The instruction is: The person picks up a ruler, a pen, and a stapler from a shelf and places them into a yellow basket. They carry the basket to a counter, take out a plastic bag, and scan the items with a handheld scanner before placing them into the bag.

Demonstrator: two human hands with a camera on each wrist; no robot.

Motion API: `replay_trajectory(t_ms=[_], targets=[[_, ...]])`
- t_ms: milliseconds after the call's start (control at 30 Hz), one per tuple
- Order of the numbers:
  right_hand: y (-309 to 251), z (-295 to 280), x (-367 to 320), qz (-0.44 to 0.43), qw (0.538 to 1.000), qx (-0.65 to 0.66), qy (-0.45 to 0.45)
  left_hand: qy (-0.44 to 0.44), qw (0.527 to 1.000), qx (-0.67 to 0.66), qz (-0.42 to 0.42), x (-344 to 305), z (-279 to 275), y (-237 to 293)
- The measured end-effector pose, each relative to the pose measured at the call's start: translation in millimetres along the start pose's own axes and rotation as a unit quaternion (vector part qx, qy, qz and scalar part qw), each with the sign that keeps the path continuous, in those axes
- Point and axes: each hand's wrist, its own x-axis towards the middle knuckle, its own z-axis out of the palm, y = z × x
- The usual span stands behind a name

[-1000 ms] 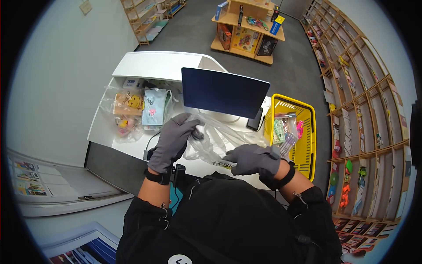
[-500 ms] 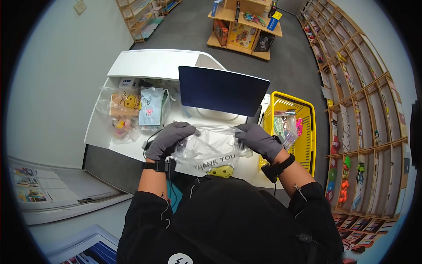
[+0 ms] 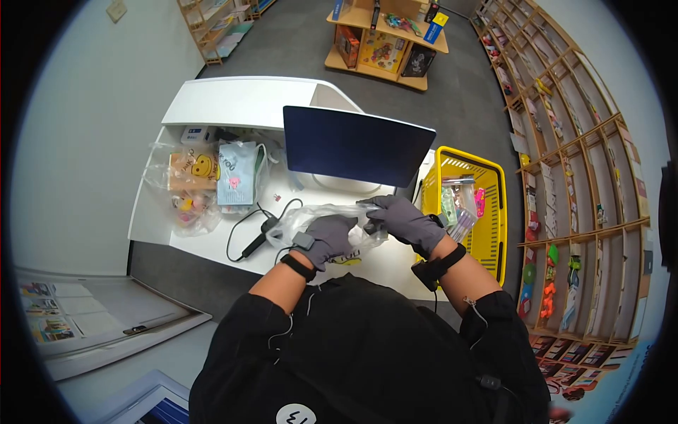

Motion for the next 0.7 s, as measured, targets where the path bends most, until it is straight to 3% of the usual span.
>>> replay_trajectory(t_ms=[100,133,167,233,267,333,367,433,467,533,633,700], targets=[[11,-8,3,0.025,0.998,-0.055,0.026,0.062,0.995,-0.002,0.084,1,61,-68],[16,-8,1,0.028,0.998,-0.054,0.025,0.060,0.995,-0.004,0.085,0,58,-67],[22,-8,-2,0.019,0.982,-0.173,0.071,-0.027,0.999,-0.013,0.037,-2,47,-61],[30,-7,-4,0.000,0.903,-0.400,0.157,-0.199,0.978,-0.030,-0.058,-3,25,-52],[8,-4,-9,0.003,0.903,-0.400,0.156,-0.202,0.977,-0.032,-0.057,-2,18,-50],[-39,7,-20,-0.123,0.874,-0.412,0.224,-0.156,0.986,-0.061,-0.013,1,8,-47],[-52,14,-21,-0.122,0.875,-0.413,0.222,-0.131,0.989,-0.075,0.007,2,0,-45],[-65,32,-23,-0.231,0.910,-0.344,0.000,-0.182,0.982,-0.043,-0.016,11,-27,-28],[-58,45,-17,-0.230,0.910,-0.344,-0.003,-0.232,0.972,-0.009,-0.036,17,-40,-18],[-22,72,7,-0.060,0.903,-0.409,-0.120,-0.283,0.957,0.022,-0.057,18,-41,-24],[48,73,54,-0.060,0.879,-0.467,-0.080,-0.258,0.962,-0.094,0.009,21,-4,-60],[96,66,76,-0.055,0.863,-0.495,-0.080,-0.237,0.967,-0.093,0.021,24,28,-78]])
